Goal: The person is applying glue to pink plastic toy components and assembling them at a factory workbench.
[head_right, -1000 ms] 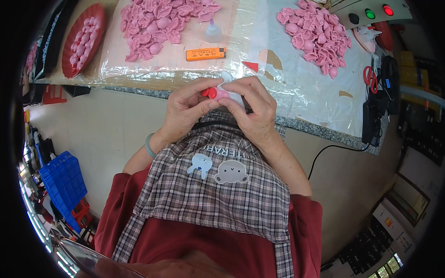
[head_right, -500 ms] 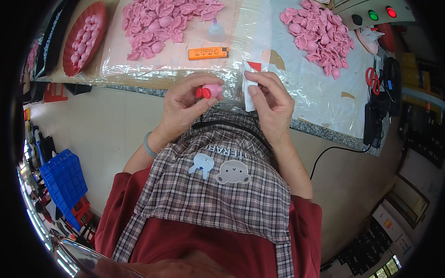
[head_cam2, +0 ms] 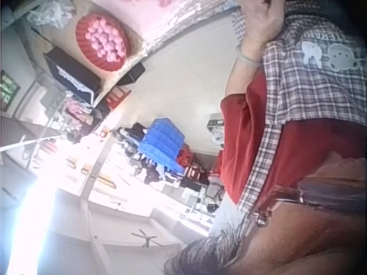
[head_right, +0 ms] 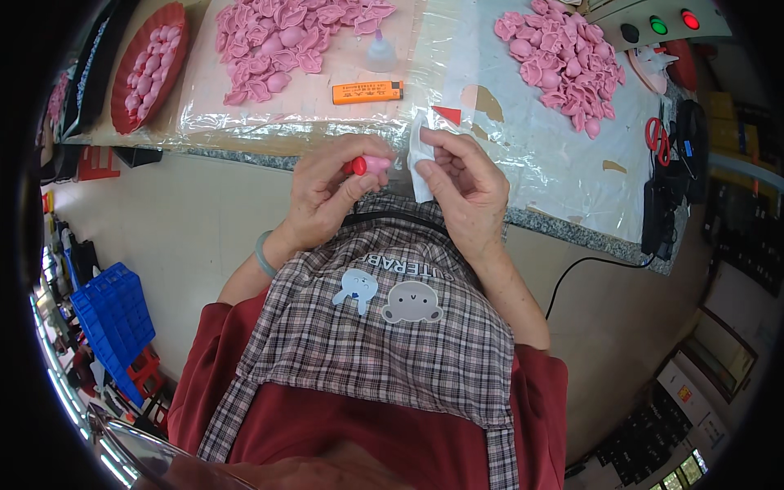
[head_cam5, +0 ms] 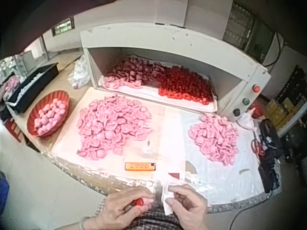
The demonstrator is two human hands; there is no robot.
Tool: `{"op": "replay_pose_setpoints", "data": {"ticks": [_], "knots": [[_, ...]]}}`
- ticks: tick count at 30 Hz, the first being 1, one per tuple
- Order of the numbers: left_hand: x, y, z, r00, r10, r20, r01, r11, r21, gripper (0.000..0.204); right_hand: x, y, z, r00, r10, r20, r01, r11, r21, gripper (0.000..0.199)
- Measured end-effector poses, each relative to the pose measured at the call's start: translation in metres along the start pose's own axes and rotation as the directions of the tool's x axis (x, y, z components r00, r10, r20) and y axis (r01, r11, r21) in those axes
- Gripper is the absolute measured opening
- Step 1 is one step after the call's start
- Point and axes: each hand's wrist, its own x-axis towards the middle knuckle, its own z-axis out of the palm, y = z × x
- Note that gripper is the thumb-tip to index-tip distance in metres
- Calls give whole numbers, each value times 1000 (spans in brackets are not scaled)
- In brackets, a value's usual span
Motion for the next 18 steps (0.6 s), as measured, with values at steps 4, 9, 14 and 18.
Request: {"op": "replay_pose_setpoints", "data": {"ticks": [4, 9, 14, 18], "knots": [[2, 0, -3, 998, 59, 33, -62, 994, 96, 21, -2, 1, 1, 998, 58, 14, -58, 998, -18, 30], [4, 2, -3, 976, 212, 56, -220, 941, 256, 23, -4, -3, 11, 992, 117, 36, -122, 975, 185, 28], [0, 2, 0, 983, 182, 36, -185, 937, 297, 28, -1, -5, 22, 999, 32, 40, -37, 991, 130, 20], [-2, -5, 2, 976, 214, 32, -212, 917, 337, 28, 0, -2, 29, 998, -55, -6, 55, 994, 89, 16]]}}
